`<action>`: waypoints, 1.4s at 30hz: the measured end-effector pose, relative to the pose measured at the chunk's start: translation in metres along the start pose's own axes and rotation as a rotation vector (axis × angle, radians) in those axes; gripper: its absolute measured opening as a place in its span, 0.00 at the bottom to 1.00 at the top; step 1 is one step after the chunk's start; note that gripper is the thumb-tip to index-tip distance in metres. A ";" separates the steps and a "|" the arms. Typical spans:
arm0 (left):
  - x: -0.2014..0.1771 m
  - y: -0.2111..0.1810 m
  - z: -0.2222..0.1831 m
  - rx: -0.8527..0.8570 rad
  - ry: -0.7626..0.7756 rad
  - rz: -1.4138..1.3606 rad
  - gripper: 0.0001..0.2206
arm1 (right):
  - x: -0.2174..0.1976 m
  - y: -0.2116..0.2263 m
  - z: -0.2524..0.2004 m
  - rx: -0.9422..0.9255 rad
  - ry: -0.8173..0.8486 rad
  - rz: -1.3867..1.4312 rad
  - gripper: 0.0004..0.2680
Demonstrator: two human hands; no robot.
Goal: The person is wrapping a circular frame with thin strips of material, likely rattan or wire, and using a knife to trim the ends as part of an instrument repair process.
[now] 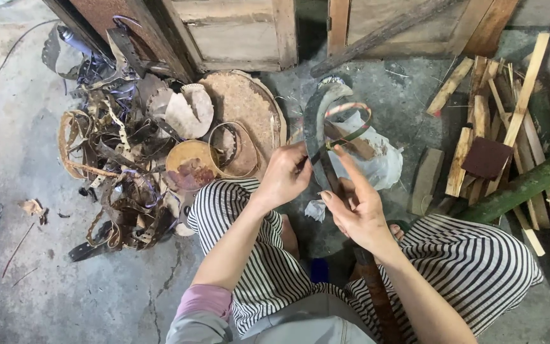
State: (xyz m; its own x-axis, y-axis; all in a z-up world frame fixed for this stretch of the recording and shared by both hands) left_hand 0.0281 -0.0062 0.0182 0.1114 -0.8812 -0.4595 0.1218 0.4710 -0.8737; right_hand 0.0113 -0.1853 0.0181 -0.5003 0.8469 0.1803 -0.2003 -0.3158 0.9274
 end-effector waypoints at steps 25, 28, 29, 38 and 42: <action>0.035 -0.026 -0.007 0.000 0.024 -0.175 0.08 | -0.009 0.019 0.007 -0.132 -0.111 -0.237 0.15; 0.035 -0.006 -0.010 -0.007 -0.015 -0.070 0.09 | -0.006 0.015 0.003 -0.139 -0.097 -0.274 0.15; 0.030 -0.006 -0.009 -0.015 -0.020 -0.074 0.09 | -0.005 0.014 0.001 -0.146 -0.101 -0.303 0.16; 0.053 -0.001 -0.041 -0.022 0.022 -0.060 0.06 | -0.056 0.029 0.006 -0.125 -0.266 -0.282 0.19; 0.048 0.032 -0.048 -0.040 -0.094 0.047 0.04 | -0.091 0.057 -0.009 -0.046 -0.461 -0.318 0.18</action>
State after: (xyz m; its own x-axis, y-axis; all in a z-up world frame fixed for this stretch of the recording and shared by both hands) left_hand -0.0102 -0.0353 -0.0396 0.2086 -0.8496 -0.4845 0.0752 0.5079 -0.8582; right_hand 0.0378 -0.2839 0.0515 0.0085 0.9996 0.0279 -0.3230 -0.0237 0.9461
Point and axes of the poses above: each hand's wrist, its own z-axis towards the middle knuckle, its own x-axis out of the palm, y = z × x, the point moved 3 cm from there along z, towards the middle knuckle, and after that the axes turned 14 degrees about -x, right-handed, at the moved point
